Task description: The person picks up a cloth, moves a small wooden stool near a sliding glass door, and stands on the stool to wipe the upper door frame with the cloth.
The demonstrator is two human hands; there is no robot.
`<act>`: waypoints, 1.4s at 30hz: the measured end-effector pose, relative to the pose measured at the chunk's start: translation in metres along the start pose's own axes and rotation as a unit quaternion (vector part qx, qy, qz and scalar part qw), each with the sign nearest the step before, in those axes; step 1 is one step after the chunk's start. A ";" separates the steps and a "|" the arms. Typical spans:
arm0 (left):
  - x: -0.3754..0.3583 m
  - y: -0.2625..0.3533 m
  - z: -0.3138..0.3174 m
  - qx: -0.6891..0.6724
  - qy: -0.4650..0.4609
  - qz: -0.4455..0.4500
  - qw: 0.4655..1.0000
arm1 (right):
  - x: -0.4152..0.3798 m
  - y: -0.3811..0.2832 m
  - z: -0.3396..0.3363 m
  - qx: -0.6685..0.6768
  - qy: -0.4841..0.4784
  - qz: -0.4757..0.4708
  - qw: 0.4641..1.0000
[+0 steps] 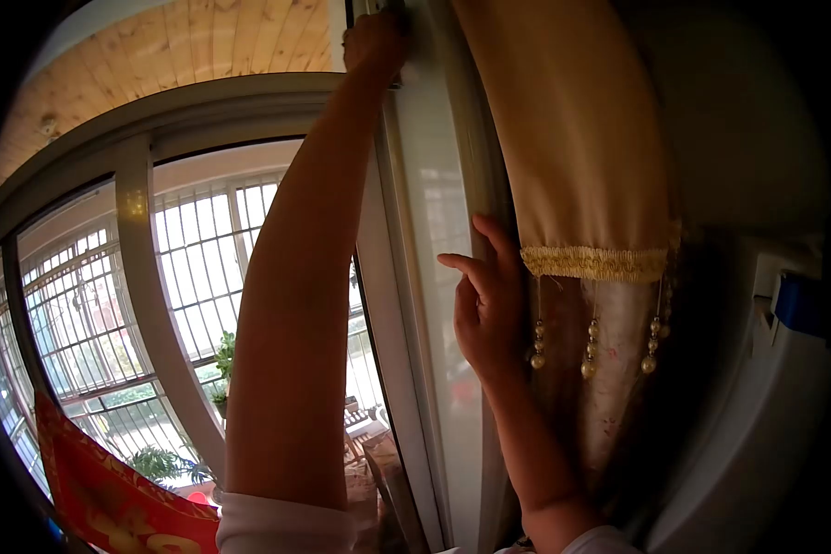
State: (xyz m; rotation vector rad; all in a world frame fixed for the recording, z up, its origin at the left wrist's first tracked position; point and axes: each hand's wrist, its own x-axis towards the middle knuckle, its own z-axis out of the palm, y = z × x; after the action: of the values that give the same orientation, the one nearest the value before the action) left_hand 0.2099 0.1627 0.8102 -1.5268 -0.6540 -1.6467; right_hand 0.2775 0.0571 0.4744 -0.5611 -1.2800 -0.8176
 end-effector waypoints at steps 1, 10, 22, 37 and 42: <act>-0.018 0.009 -0.026 -0.016 0.026 -0.038 0.999 | 0.000 0.000 0.000 0.002 0.002 -0.001 1.000; -0.041 0.001 -0.018 0.156 -0.084 0.013 0.984 | -0.001 0.001 -0.003 -0.033 -0.012 -0.037 0.999; 0.061 -0.058 0.072 0.129 -0.038 0.111 0.985 | 0.002 -0.002 -0.010 -0.053 -0.037 -0.027 0.998; -0.058 0.002 -0.054 0.144 -0.169 0.101 0.970 | -0.002 -0.004 -0.001 -0.091 -0.028 -0.040 0.995; -0.047 0.002 -0.049 0.134 -0.198 0.061 0.969 | 0.000 -0.003 -0.002 -0.093 -0.034 -0.059 0.993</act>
State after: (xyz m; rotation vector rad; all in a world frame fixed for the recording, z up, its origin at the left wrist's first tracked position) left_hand 0.1818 0.1320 0.7566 -1.6682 -0.9329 -1.1172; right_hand 0.2763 0.0534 0.4734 -0.6715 -1.3168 -1.0318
